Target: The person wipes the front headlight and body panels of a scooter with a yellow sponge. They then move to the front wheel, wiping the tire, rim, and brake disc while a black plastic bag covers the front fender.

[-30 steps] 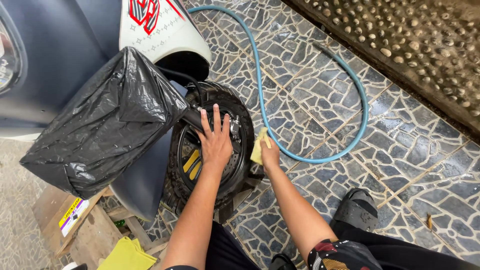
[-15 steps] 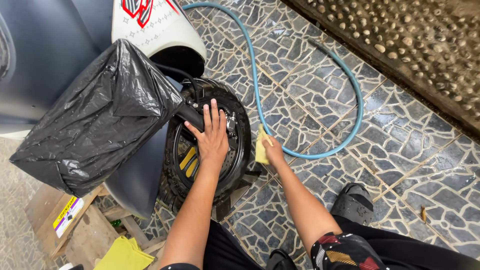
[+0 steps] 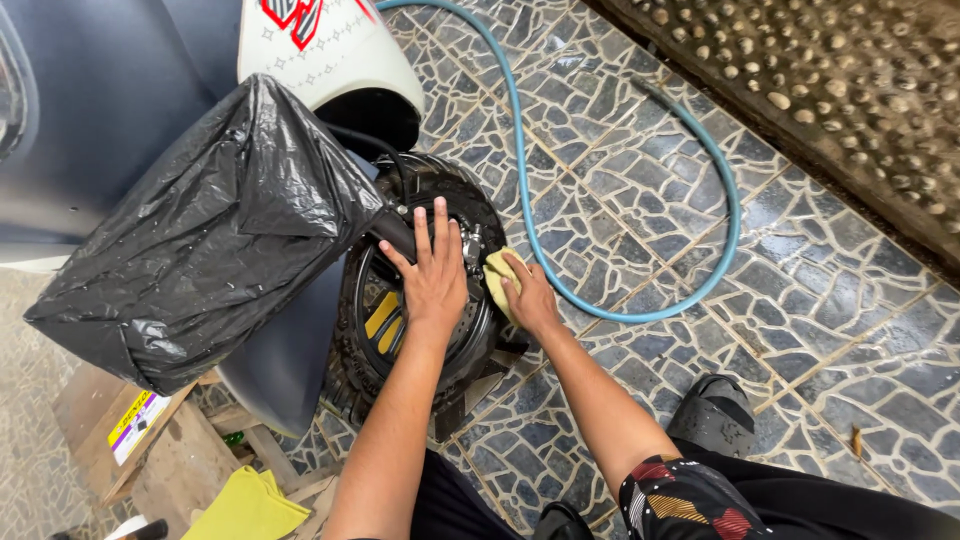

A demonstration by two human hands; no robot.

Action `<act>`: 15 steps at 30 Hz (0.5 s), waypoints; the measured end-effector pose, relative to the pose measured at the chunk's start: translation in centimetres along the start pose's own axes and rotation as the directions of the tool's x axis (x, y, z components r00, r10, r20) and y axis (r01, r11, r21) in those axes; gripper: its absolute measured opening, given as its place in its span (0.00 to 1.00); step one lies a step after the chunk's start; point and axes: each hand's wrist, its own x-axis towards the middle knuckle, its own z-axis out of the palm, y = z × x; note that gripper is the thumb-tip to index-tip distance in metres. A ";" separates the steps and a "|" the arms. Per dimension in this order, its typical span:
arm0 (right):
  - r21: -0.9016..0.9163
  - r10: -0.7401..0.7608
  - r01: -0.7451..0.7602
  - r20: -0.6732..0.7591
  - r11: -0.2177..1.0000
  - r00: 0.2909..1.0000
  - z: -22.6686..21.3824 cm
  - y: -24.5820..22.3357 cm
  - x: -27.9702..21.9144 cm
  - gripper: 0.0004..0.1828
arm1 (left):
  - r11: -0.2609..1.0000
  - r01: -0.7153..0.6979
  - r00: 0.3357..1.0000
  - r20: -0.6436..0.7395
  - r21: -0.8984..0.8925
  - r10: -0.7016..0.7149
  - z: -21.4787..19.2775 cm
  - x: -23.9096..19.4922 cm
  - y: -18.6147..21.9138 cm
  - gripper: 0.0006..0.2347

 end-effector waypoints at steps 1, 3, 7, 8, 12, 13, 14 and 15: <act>0.004 -0.001 0.001 0.009 1.000 1.000 0.2 -0.7 0.3 0.27 | 1.000 0.005 1.000 0.008 0.004 -0.005 0.1 0.0 -0.2 0.26; -0.135 -0.177 0.179 0.027 0.975 0.984 0.4 -2.1 0.9 0.27 | 1.000 -0.017 1.000 -0.011 0.007 0.017 0.2 0.0 -0.4 0.26; -0.299 -0.054 0.110 0.190 0.948 0.980 3.6 -1.1 -0.8 0.29 | 1.000 -0.029 0.998 -0.047 0.007 0.029 0.7 0.1 -0.3 0.26; -0.322 -0.040 0.119 0.242 0.939 0.969 4.4 -0.3 -2.0 0.21 | 0.999 -0.040 0.998 -0.051 0.009 0.040 0.6 0.1 -0.3 0.27; -0.321 0.011 0.151 0.452 0.935 0.892 4.3 -2.7 -8.2 0.22 | 0.969 -0.011 1.000 0.002 -0.248 0.012 -1.0 -1.4 -0.5 0.30; -0.324 0.009 0.155 0.453 0.933 0.891 4.7 -2.0 -9.0 0.22 | 0.968 -0.007 1.000 0.001 -0.250 0.007 -1.3 -3.6 -0.4 0.30; -0.142 -0.209 0.308 0.474 0.941 0.856 5.1 -1.1 -9.8 0.17 | 0.966 -0.057 0.997 0.035 -0.251 0.068 -1.4 -5.8 -0.1 0.30; 0.048 -0.416 0.444 0.454 0.895 0.788 5.7 -0.4 -11.0 0.12 | 0.962 -0.109 0.989 0.075 -0.252 0.131 -1.5 -8.3 0.1 0.31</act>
